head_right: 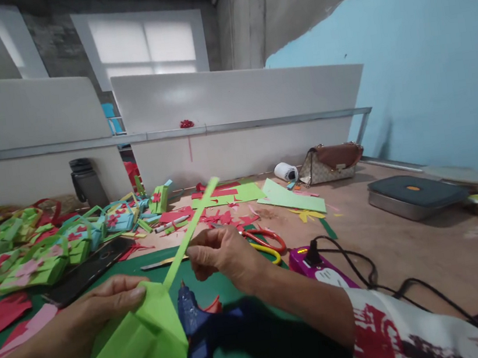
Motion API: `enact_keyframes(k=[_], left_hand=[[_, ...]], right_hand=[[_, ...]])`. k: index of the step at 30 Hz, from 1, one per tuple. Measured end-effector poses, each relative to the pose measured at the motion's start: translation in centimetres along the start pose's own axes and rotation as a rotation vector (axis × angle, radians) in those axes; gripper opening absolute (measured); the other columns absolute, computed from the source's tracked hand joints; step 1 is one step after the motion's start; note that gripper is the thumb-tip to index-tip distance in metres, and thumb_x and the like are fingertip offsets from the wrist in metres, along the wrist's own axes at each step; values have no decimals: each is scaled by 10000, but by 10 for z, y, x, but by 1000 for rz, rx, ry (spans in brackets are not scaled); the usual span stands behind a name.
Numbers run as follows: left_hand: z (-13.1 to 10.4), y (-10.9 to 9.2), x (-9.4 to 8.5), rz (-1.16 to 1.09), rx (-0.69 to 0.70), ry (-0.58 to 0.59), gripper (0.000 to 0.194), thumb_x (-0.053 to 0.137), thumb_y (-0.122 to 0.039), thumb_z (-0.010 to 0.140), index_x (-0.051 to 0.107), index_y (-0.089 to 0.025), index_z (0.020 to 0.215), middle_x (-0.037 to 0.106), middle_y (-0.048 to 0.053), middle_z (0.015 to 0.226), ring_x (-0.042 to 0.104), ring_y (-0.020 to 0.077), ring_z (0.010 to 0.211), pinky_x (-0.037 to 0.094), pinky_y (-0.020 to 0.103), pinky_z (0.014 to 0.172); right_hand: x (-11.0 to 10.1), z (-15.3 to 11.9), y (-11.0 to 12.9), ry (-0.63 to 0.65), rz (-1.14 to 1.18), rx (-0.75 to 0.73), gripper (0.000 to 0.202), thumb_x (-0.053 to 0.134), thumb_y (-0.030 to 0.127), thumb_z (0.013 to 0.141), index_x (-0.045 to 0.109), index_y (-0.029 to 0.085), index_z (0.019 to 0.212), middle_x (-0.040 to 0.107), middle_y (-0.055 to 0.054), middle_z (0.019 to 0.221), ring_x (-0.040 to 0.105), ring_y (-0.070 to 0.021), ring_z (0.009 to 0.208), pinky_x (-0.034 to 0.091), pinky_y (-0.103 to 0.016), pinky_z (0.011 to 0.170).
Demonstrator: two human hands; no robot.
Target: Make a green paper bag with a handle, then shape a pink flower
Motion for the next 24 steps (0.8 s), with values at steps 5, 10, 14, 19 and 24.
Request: enact_keyframes(k=[5, 10, 14, 19, 24], left_hand=[[0, 3, 0, 21, -17, -6, 167, 673, -277, 726, 681, -113, 758, 682, 73, 658, 617, 151, 563, 479, 256, 590], [-1, 0, 0, 31, 14, -17, 205, 716, -314, 673, 677, -120, 724, 664, 59, 644, 592, 139, 559, 466, 238, 577], [-1, -6, 2, 13, 67, -1, 211, 727, -316, 654, 655, -118, 642, 616, 26, 578, 539, 99, 497, 430, 195, 520], [0, -2, 5, 32, 72, 34, 252, 721, -338, 651, 668, -93, 676, 616, 46, 591, 544, 102, 500, 409, 184, 502], [3, 10, 8, 0, 41, 54, 256, 731, -327, 637, 660, -84, 674, 597, 39, 576, 533, 97, 484, 397, 185, 491]], right_hand=[[-1, 0, -6, -40, 21, 48, 320, 773, 344, 596, 591, 149, 773, 592, 43, 543, 532, -67, 448, 439, -197, 468], [5, -3, -20, 19, -157, 142, 393, 700, 477, 641, 509, 137, 587, 538, 43, 434, 499, -58, 378, 330, -153, 371], [24, -14, -40, 210, -149, 329, 366, 697, 458, 650, 602, 111, 718, 620, -6, 618, 559, -67, 461, 399, -155, 405], [41, -16, -27, 284, 222, 220, 512, 778, 216, 588, 566, 225, 1055, 633, 11, 868, 595, -66, 527, 438, -158, 445], [33, -12, -21, 197, 259, 128, 357, 788, 217, 582, 630, 163, 897, 620, 24, 673, 569, -69, 498, 447, -176, 465]])
Point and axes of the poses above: each hand's wrist, its own z-axis towards the middle knuckle, its own x-axis out of the palm, y = z × x, the point moved 10 cm from there along z, towards the middle knuckle
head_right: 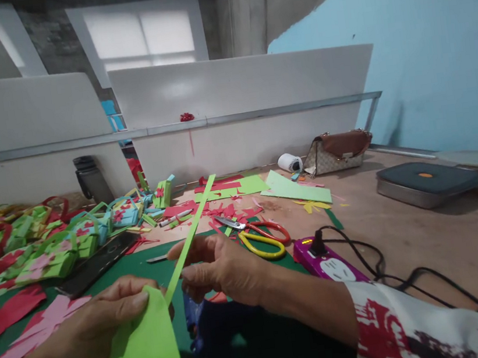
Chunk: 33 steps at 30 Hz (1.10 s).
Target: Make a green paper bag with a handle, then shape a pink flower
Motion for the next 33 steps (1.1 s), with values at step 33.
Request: enact_keyframes(k=[33], left_hand=[[-2, 1, -4, 198, -6, 49, 295, 666, -396, 694, 670, -103, 731, 644, 88, 708, 552, 146, 583, 416, 247, 595]], right_hand=[[-4, -3, 9, -2, -159, -44, 335, 747, 163, 618, 622, 168, 928, 645, 23, 638, 575, -83, 531, 465, -206, 539]])
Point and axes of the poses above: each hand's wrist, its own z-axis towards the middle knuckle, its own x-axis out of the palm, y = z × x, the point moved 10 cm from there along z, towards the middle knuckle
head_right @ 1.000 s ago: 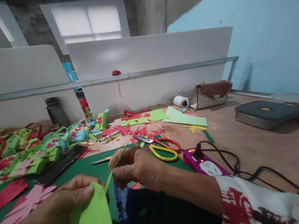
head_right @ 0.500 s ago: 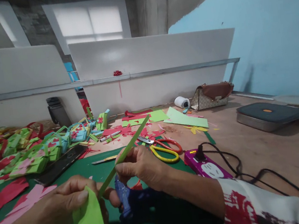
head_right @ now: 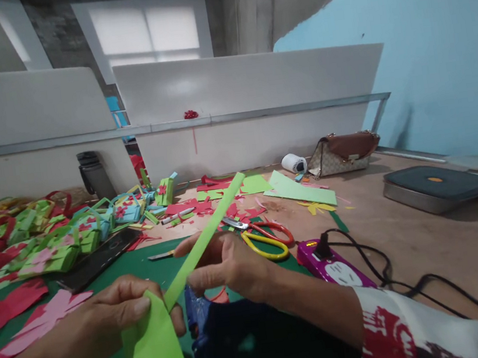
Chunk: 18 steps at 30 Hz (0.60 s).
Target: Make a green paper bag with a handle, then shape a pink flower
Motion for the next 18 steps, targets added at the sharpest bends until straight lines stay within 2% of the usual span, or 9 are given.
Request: enact_keyframes(k=[2, 5, 10, 15, 18], left_hand=[[1, -1, 4, 2, 13, 13, 313, 660, -398, 698, 675, -86, 721, 647, 101, 699, 551, 144, 568, 406, 242, 579], [2, -4, 7, -6, 22, 5, 317, 661, -397, 694, 672, -80, 692, 647, 106, 680, 542, 137, 543, 384, 229, 548], [2, -3, 8, -22, 17, -6, 292, 676, -374, 684, 661, -82, 677, 620, 79, 636, 528, 125, 530, 375, 220, 543], [5, -3, 8, -29, 30, 12, 283, 667, -359, 703, 654, -77, 691, 600, 56, 620, 519, 109, 527, 375, 209, 544], [5, -4, 10, -35, 41, 32, 272, 660, -346, 718, 654, -76, 693, 604, 50, 619, 524, 102, 525, 379, 198, 535]], right_hand=[[10, -3, -4, 75, -3, 65, 371, 750, 118, 599, 624, 171, 944, 665, 16, 705, 596, -79, 587, 468, -193, 580], [19, -5, -5, 119, -1, 109, 304, 761, 102, 570, 643, 153, 846, 666, 15, 715, 608, -79, 629, 470, -180, 604], [15, -2, -2, 45, -60, 74, 218, 757, 63, 532, 663, 141, 713, 650, 24, 644, 590, -77, 583, 464, -177, 562], [3, -1, 3, -71, -211, -21, 142, 764, 144, 566, 689, 152, 685, 617, 27, 614, 556, -80, 569, 438, -186, 539], [5, -1, 8, -68, -292, -79, 126, 762, 189, 585, 688, 150, 680, 599, 25, 627, 533, -80, 577, 425, -191, 540]])
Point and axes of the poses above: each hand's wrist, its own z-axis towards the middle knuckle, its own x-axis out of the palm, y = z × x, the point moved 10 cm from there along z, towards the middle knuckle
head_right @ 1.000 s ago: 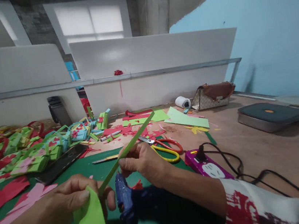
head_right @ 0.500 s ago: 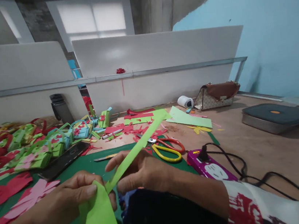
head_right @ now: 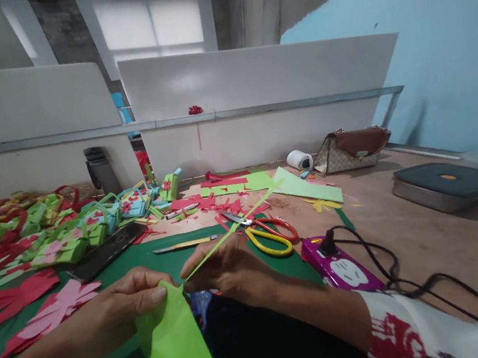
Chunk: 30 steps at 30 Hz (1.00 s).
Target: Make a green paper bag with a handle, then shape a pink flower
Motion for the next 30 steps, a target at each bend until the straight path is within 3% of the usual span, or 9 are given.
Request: enact_keyframes(k=[3, 7, 11, 15, 20, 25, 30], left_hand=[[-1, -2, -3, -15, 18, -29, 249, 646, -326, 740, 654, -83, 689, 614, 43, 625, 541, 96, 530, 390, 185, 526], [-3, -8, -15, -19, 43, -155, 211, 640, -309, 753, 673, -101, 763, 652, 48, 689, 578, 106, 569, 431, 196, 566], [-5, -10, -23, 15, 44, -251, 212, 647, -308, 740, 676, -101, 771, 669, 56, 698, 589, 116, 563, 439, 203, 553], [-7, -6, -23, 34, 21, -294, 215, 643, -307, 733, 678, -98, 770, 686, 76, 725, 607, 133, 572, 448, 211, 547], [-5, -2, -20, -26, 14, -311, 225, 627, -257, 733, 682, -112, 897, 695, 82, 745, 626, 149, 588, 467, 226, 551], [-5, 1, -24, -66, -16, -394, 169, 659, -230, 689, 689, -110, 804, 683, 64, 674, 607, 136, 529, 466, 218, 514], [-4, 0, -22, -46, -12, -379, 162, 686, -261, 674, 677, -99, 684, 659, 48, 614, 583, 115, 491, 447, 198, 494]], right_hand=[[-4, 1, 5, -50, -74, -18, 112, 748, 202, 600, 662, 139, 634, 589, 26, 601, 521, -81, 558, 424, -195, 530], [-24, 0, 8, -218, -157, 23, 107, 669, 231, 678, 643, 136, 635, 616, 9, 562, 556, -95, 515, 456, -211, 514], [-42, -4, 20, -358, -123, -44, 132, 652, 260, 703, 634, 139, 654, 614, 4, 534, 572, -104, 491, 481, -226, 514], [-39, -10, 32, -328, -41, -123, 122, 659, 265, 716, 640, 155, 669, 616, 9, 560, 564, -102, 500, 479, -225, 507], [-30, -13, 32, -311, -189, -53, 211, 615, 279, 750, 629, 142, 591, 628, -13, 553, 571, -105, 521, 466, -212, 524], [-29, -10, 18, -317, -218, 58, 134, 625, 243, 715, 650, 134, 643, 647, -17, 601, 568, -102, 536, 446, -194, 496], [-33, -10, 13, -351, -232, 75, 144, 622, 257, 712, 632, 132, 639, 638, -15, 583, 572, -104, 536, 459, -201, 521]])
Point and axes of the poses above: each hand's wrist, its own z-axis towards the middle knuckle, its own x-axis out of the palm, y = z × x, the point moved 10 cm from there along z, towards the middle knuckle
